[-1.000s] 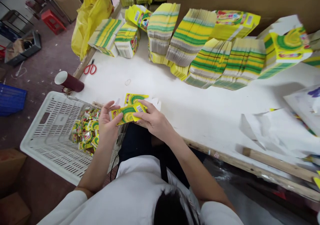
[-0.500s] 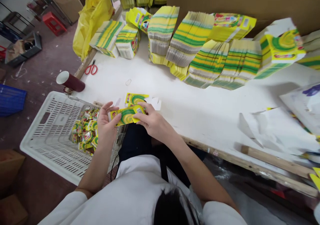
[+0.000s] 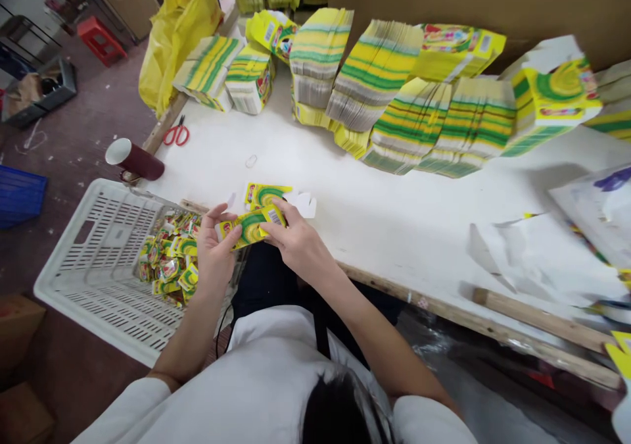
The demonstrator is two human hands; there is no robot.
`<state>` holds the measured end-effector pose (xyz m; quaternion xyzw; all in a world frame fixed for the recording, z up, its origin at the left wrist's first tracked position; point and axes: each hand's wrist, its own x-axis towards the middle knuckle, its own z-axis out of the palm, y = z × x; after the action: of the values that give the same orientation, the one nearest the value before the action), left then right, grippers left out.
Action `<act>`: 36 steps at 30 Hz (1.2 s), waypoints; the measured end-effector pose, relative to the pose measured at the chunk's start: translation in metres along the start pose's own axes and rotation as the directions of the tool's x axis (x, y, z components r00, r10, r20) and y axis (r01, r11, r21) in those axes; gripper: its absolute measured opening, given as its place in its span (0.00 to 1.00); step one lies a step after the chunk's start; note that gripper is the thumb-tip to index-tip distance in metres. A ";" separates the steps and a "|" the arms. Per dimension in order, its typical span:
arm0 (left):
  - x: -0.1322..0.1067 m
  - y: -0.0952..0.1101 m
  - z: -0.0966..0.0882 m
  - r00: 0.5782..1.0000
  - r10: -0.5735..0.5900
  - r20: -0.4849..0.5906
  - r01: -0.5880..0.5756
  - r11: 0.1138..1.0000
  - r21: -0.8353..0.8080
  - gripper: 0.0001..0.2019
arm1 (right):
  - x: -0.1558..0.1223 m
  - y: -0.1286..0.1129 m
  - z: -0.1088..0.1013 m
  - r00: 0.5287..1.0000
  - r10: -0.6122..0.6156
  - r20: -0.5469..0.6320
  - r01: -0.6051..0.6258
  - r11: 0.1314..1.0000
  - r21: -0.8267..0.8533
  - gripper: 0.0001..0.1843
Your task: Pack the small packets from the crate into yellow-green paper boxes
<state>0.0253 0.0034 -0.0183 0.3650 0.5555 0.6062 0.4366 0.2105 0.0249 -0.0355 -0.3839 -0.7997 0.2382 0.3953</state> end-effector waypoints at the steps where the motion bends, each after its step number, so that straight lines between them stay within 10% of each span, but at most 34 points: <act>1: 0.001 0.000 0.000 1.000 0.008 -0.006 -0.008 1.000 0.001 0.24 | 0.000 0.001 0.002 1.000 -0.010 -0.006 0.010 1.000 0.017 0.14; 8: 0.000 -0.002 -0.003 0.999 0.019 0.048 -0.024 0.994 0.104 0.26 | 0.002 0.006 0.010 0.990 0.097 -0.106 -0.071 0.971 0.229 0.15; 13: 0.006 0.001 -0.014 0.998 0.056 0.025 -0.060 0.976 0.210 0.26 | 0.007 0.004 0.015 0.979 0.187 -0.075 -0.152 0.928 0.339 0.34; 18: 0.037 0.033 -0.102 0.881 0.419 -0.219 -0.191 0.740 0.645 0.23 | 0.010 0.025 0.021 0.949 0.305 -0.083 -0.287 0.941 0.181 0.35; 21: 0.053 0.046 -0.163 0.832 0.458 -0.312 0.048 0.501 0.864 0.24 | 0.018 0.034 0.029 0.929 0.366 -0.048 -0.369 0.921 -0.126 0.28; 24: 0.058 0.041 -0.185 0.850 0.441 -0.287 0.168 0.289 0.942 0.24 | 0.025 0.035 0.039 0.911 0.412 0.020 -0.389 0.874 -0.292 0.25; 27: 0.052 0.020 -0.156 0.883 0.415 -0.218 -0.009 0.480 0.877 0.25 | 0.026 0.034 0.042 0.909 0.415 -0.018 -0.403 0.871 -0.281 0.25; 31: 0.033 -0.009 -0.070 0.957 0.281 -0.071 -0.233 0.893 0.386 0.30 | 0.021 0.026 0.031 0.904 0.410 -0.121 -0.417 0.908 -0.036 0.30; 36: 0.008 -0.011 0.019 0.990 0.098 0.101 -0.067 0.961 -0.269 0.32 | 0.015 -0.009 0.020 0.934 0.347 0.082 -0.348 0.834 0.429 0.34</act>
<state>0.0418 0.0178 -0.0269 0.3602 0.4281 0.6709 0.4867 0.1845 0.0298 -0.0346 -0.4242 -0.6429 0.4789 0.4211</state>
